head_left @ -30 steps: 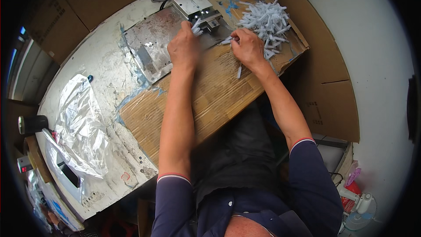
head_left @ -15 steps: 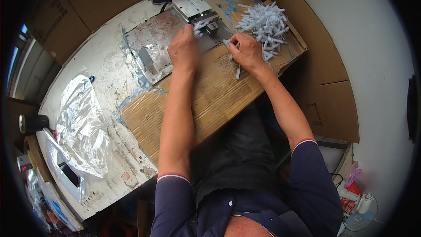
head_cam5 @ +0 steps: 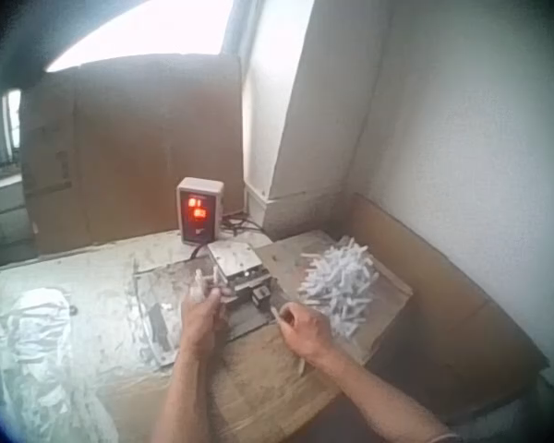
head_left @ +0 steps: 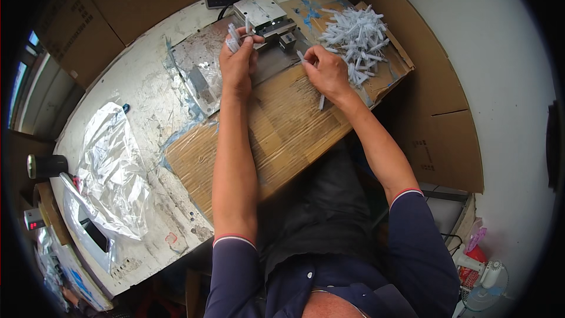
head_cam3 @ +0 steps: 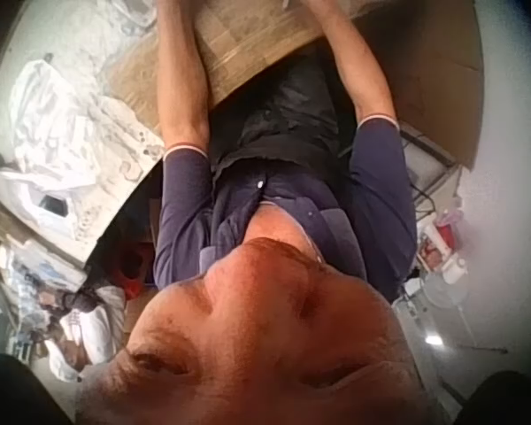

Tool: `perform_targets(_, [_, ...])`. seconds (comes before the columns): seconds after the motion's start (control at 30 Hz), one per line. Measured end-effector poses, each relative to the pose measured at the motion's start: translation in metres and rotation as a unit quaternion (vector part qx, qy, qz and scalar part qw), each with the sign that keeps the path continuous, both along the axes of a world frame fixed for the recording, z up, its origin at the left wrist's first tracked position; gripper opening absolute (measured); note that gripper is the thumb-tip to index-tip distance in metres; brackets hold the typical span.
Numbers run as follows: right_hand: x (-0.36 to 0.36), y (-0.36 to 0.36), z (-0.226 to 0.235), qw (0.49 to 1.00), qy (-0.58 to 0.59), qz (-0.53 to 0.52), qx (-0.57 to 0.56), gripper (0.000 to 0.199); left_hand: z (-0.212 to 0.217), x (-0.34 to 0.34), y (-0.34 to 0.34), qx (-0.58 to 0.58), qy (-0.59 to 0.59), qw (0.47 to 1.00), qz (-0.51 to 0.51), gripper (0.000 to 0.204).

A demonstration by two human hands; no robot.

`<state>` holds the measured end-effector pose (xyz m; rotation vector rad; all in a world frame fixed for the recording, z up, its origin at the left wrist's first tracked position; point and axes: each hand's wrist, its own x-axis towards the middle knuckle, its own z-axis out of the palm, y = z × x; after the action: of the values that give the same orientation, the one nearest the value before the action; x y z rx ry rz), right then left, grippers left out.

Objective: Insert small plastic components into a mechanical assembly jig and use a press machine.

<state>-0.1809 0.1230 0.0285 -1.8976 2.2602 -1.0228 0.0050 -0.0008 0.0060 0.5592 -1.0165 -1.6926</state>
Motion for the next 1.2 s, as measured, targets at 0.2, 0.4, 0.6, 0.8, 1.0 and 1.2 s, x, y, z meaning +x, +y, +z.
perform_targets(0.2, [0.014, -0.009, -0.003, 0.999, -0.046, 0.01, 0.003, 0.015, 0.0, 0.005, -0.006, 0.062, 0.04, 0.997, -0.029, 0.022])
perform_targets(0.4, [0.018, -0.005, -0.005, 0.997, -0.036, 0.037, 0.055, 0.01, -0.005, 0.008, -0.009, 0.073, 0.089, 0.993, -0.036, 0.023])
perform_targets(0.6, [0.025, 0.0, 0.003, 1.0, 0.013, 0.015, 0.023, 0.007, -0.001, 0.009, -0.007, 0.061, 0.08, 0.994, -0.042, 0.033])
perform_targets(0.8, [0.023, -0.007, 0.009, 0.993, -0.106, 0.033, -0.031, 0.007, 0.0, 0.011, -0.008, 0.066, 0.096, 0.992, -0.047, 0.032])
perform_targets(1.0, [0.016, -0.005, 0.009, 0.991, -0.11, 0.052, -0.064, 0.006, 0.001, 0.011, -0.007, 0.055, 0.086, 0.994, -0.038, 0.033])
perform_targets(1.2, [0.013, -0.013, 0.003, 0.972, -0.23, 0.052, 0.0, 0.007, 0.001, 0.01, -0.005, 0.036, 0.076, 0.996, -0.039, 0.032])
